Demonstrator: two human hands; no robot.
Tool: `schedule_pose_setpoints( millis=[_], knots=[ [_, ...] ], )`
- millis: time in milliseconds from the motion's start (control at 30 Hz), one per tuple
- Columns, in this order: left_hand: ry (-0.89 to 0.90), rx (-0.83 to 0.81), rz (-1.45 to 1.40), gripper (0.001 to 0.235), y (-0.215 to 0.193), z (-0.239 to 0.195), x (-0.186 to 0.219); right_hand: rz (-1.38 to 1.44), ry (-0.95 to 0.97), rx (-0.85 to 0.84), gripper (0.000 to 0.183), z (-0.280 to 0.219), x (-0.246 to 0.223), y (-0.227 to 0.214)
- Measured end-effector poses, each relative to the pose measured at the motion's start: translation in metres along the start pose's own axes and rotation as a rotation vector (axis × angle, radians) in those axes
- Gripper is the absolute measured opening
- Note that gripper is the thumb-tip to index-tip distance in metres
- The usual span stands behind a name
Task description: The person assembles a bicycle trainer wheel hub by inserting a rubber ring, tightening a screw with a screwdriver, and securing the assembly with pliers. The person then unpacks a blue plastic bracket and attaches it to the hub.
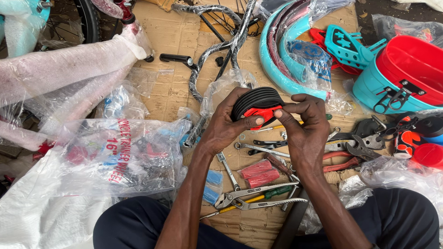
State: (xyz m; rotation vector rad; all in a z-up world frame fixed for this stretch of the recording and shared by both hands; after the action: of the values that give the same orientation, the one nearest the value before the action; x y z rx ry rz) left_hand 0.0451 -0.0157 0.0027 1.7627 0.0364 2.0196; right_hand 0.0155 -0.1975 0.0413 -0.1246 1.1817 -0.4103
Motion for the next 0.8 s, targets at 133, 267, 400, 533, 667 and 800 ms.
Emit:
schedule_pose_setpoints(
  millis=[133, 267, 400, 533, 667, 800],
  knots=[
    [-0.019, -0.002, -0.005, 0.061, -0.001, -0.002, 0.001, 0.157, 0.180, -0.019, 0.041, 0.000, 0.006, 0.004],
    [-0.030, -0.030, 0.017, 0.060, -0.005, -0.002, 0.005, 0.082, 0.133, -0.265, 0.053, 0.008, 0.000, 0.004],
    [0.061, -0.108, 0.020, 0.058, -0.005, 0.000, 0.010, 0.112, 0.125, -0.323, 0.051, 0.006, 0.001, -0.002],
    [0.035, -0.128, 0.008, 0.054, -0.001, -0.001, 0.012, 0.180, 0.057, -0.327, 0.049, 0.005, 0.001, -0.002],
    [-0.025, -0.063, 0.145, 0.055, -0.001, -0.002, 0.018, 0.186, 0.158, -0.329, 0.047, 0.009, 0.004, 0.003],
    [-0.033, -0.013, 0.095, 0.055, -0.001, 0.001, 0.015, 0.183, 0.299, -0.308, 0.047, 0.012, 0.006, 0.007]
  ],
)
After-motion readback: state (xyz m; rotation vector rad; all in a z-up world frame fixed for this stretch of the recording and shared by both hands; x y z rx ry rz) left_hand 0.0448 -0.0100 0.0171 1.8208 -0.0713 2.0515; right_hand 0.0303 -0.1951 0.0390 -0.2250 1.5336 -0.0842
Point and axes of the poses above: each hand's wrist, its own z-axis towards the middle knuckle, its own y-axis out of the palm, x = y × z, the point moved 5 cm from there along z, towards the middle knuckle, and after that the axes turned 5 degrees about -z, right-handed, at the moved point
